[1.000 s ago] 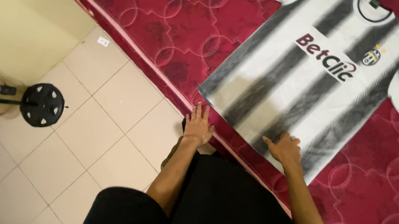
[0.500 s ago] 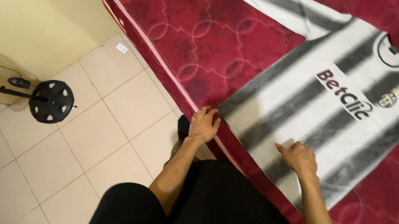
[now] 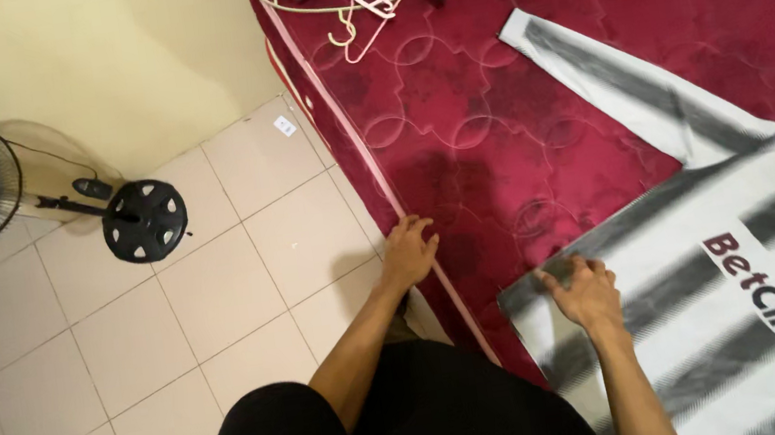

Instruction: The person uses a lint roller to remove lint from a striped soccer jersey laid flat on a red patterned surface. They roll the tool over the front and sleeves, then place the jersey on a hanger.

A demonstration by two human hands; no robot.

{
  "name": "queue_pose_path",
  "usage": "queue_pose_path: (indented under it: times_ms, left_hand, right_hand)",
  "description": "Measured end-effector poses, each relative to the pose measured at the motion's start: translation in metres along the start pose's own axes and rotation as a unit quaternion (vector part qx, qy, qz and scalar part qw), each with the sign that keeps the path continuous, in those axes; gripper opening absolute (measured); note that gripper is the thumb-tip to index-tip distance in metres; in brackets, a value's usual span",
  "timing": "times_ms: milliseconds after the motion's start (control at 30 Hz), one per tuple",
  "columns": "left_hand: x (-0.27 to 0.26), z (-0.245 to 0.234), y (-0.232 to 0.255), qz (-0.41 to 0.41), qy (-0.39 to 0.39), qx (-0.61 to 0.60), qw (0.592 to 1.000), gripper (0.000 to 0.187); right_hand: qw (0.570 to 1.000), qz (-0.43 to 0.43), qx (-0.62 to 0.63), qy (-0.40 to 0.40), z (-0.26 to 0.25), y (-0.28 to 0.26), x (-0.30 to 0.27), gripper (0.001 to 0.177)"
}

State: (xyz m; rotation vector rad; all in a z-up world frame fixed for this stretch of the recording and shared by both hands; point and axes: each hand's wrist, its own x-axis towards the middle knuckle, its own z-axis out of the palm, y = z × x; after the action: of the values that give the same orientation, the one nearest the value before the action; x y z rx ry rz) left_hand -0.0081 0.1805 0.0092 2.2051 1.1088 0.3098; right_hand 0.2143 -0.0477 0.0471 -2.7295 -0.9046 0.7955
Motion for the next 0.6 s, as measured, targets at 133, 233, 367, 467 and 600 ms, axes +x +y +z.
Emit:
queue_pose_path:
  times_ms: [133, 233, 367, 467, 600]
  left_hand:
    - [0.033, -0.016, -0.028, 0.001, 0.031, -0.013, 0.999, 0.041]
    - [0.046, -0.026, -0.042, 0.002, 0.034, -0.027, 0.999, 0.039]
    - [0.066, -0.041, -0.054, -0.011, 0.022, -0.051, 0.998, 0.036]
    - [0.089, -0.058, -0.056, -0.013, 0.007, -0.059, 0.998, 0.035]
    - [0.125, -0.081, -0.053, -0.022, 0.006, -0.053, 0.998, 0.036]
  right_hand:
    - [0.999, -0.047, 0.008, -0.011, 0.0, -0.043, 0.029, 0.077]
    - [0.997, -0.069, 0.02, -0.028, 0.003, -0.074, 0.049, 0.076]
    - [0.994, -0.1, 0.02, -0.031, 0.008, -0.106, 0.068, 0.074]
    - [0.993, -0.106, 0.032, -0.036, 0.007, -0.132, 0.084, 0.069]
    - [0.993, -0.105, 0.042, -0.037, 0.003, -0.16, 0.106, 0.067]
